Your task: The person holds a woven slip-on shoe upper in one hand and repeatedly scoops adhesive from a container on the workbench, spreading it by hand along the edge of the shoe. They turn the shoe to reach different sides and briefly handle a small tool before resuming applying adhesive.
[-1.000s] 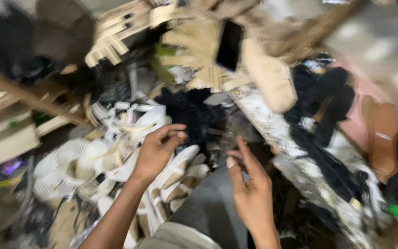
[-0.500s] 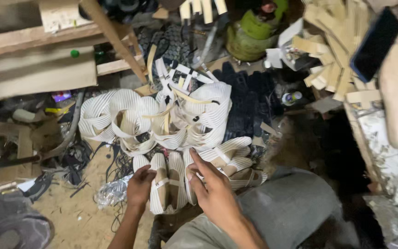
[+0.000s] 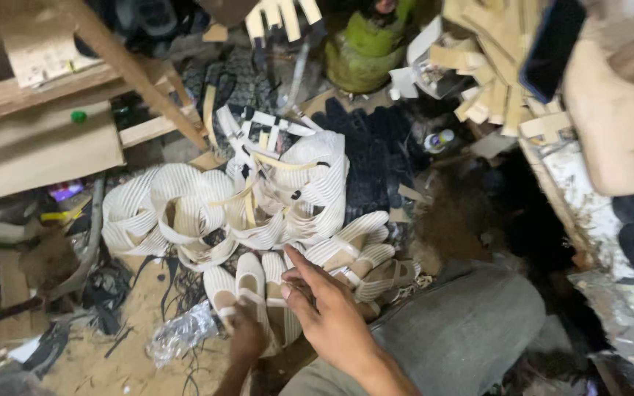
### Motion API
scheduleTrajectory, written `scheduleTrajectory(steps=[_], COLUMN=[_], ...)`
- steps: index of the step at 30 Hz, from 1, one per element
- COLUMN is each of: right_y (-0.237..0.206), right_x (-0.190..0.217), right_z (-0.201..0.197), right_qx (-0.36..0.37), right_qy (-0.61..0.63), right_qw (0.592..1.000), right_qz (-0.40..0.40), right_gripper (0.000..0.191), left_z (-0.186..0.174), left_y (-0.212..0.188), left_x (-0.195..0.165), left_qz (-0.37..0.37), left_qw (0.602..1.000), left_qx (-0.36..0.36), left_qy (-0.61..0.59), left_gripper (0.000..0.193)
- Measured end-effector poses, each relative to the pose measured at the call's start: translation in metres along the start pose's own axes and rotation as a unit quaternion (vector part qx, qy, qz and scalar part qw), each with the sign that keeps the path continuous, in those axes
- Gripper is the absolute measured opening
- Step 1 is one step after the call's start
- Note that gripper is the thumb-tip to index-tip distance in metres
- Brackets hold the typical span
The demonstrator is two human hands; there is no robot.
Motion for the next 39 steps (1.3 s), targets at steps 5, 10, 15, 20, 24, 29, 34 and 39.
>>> scheduleTrajectory(steps=[5,10,15,20,24,29,34,39], right_y=[-0.017,-0.062,-0.150,-0.265,-0.329,-0.385,-0.396,-0.373], right_x=[-0.018,-0.006,-0.012,-0.023,-0.051,-0.099,-0.124,-0.101], right_z=[-0.033,-0.117,-0.232,-0.303,-0.321,-0.310,-0.310,-0.325], right_qx=[0.002,-0.181,-0.471,-0.648,-0.672,-0.655,-0.674,-0.719], right_qy=[0.076,0.205,0.161,0.035,-0.010,0.041,0.118,0.077], right_qw=[0.988,0.962,0.867,0.761,0.736,0.721,0.697,0.689], right_qz=[0.133,0.015,0.001,0.010,0.084,0.223,0.216,0.044], right_gripper=[0.062,0.063,0.067,0.062,0.064,0.062,0.063,0.069], left_z=[-0.019,0.029,0.111,0.266,0.375,0.428,0.444,0.447], left_y=[0.001,-0.056,-0.177,-0.267,-0.300,-0.325,-0.334,-0.313], left_x=[-0.023,-0.137,-0.248,-0.264,-0.233,-0.205,-0.191,-0.174], left_qz=[-0.028,0.095,0.180,0.081,-0.063,-0.131,-0.112,-0.130], left_qw=[0.919,0.800,0.654,0.624,0.605,0.597,0.619,0.582], left_qx=[0.149,0.404,0.654,0.748,0.781,0.788,0.777,0.803], left_qy=[-0.363,-0.433,-0.335,-0.209,-0.141,-0.074,-0.036,-0.008], left_gripper=[0.074,0.076,0.078,0.081,0.082,0.083,0.085,0.095])
Point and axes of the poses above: each hand's wrist, its own y-axis towards the middle knuckle, its own z-axis out of the palm, x = y × z, the point moved 6 cm from there along y, towards the middle knuckle, and after that the axes turned 7 degrees about -y, right-handed, at the moved point
